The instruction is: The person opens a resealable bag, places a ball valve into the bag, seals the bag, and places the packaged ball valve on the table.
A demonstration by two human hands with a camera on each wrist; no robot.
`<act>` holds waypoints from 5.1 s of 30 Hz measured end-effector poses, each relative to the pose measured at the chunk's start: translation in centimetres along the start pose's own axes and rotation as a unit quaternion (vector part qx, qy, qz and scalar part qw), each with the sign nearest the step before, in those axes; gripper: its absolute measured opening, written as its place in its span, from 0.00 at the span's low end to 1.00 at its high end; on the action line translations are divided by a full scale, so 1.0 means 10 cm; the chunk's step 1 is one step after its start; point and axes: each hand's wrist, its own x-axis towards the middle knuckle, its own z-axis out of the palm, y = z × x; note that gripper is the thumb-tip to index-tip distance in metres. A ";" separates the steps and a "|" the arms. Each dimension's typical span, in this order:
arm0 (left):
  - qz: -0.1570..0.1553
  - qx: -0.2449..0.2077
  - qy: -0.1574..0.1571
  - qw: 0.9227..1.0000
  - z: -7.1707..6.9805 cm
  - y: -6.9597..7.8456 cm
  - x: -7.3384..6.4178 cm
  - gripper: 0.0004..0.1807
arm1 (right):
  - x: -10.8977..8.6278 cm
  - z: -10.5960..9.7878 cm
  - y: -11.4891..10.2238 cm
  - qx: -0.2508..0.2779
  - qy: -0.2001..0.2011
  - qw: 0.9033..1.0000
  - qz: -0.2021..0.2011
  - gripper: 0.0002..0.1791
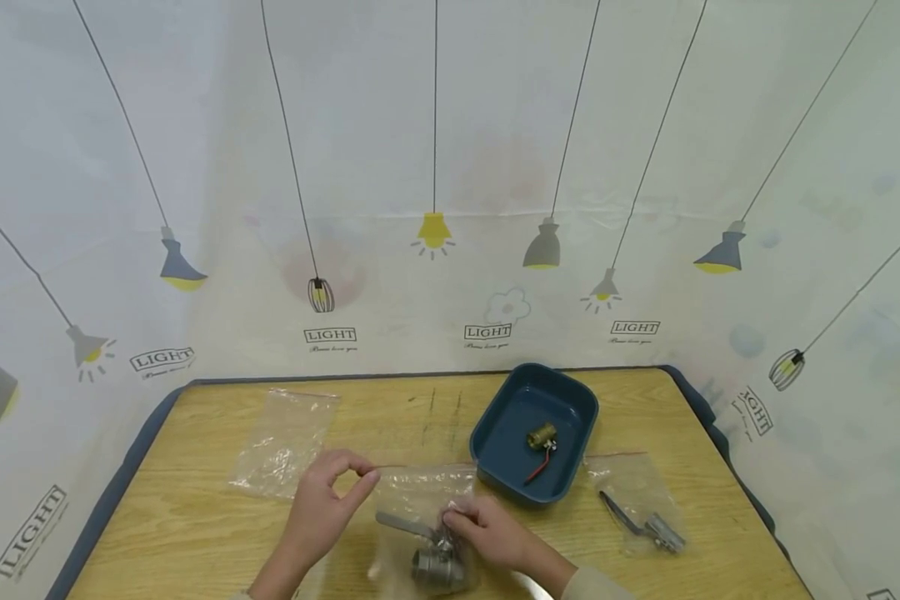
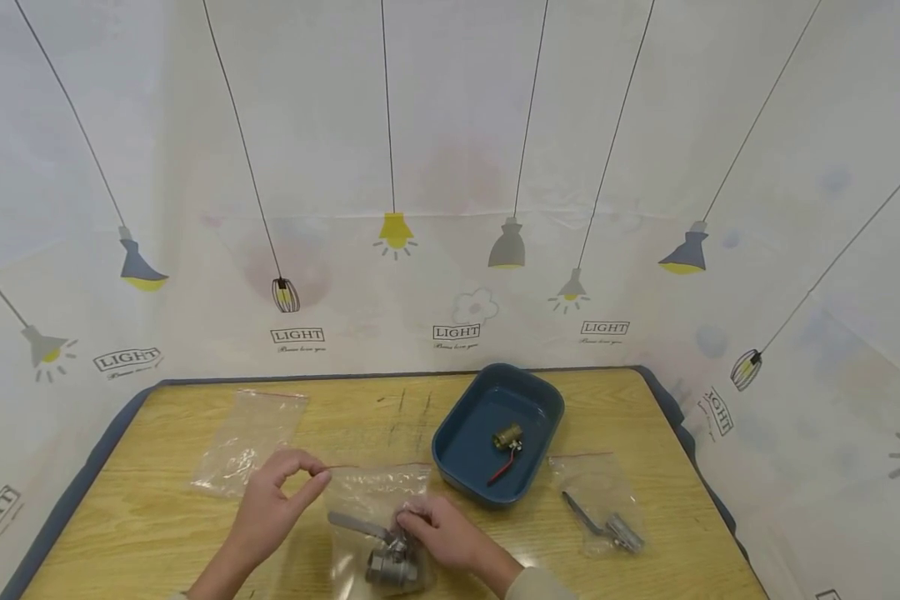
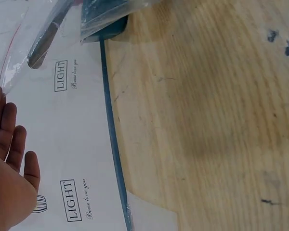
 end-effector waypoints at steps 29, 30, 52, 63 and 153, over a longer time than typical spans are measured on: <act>-0.037 0.041 -0.002 0.998 0.09 -0.22 -0.15 0.05 | -0.29 -0.09 0.13 0.139 -0.068 0.976 0.155 0.15; -0.037 0.042 -0.002 0.998 0.09 -0.23 -0.15 0.05 | -0.29 -0.08 0.11 0.141 -0.065 0.974 0.167 0.15; -0.043 0.046 -0.008 0.998 0.11 -0.26 -0.18 0.02 | -0.28 -0.05 0.04 -0.044 0.027 0.979 0.199 0.06; -0.040 0.046 -0.010 0.998 0.12 -0.26 -0.20 0.02 | -0.25 0.09 0.05 0.025 0.023 0.977 0.211 0.06; -0.087 0.360 -0.200 0.907 0.05 -1.00 0.24 0.34 | 0.32 -0.01 -0.35 -0.345 -0.021 0.938 0.036 0.18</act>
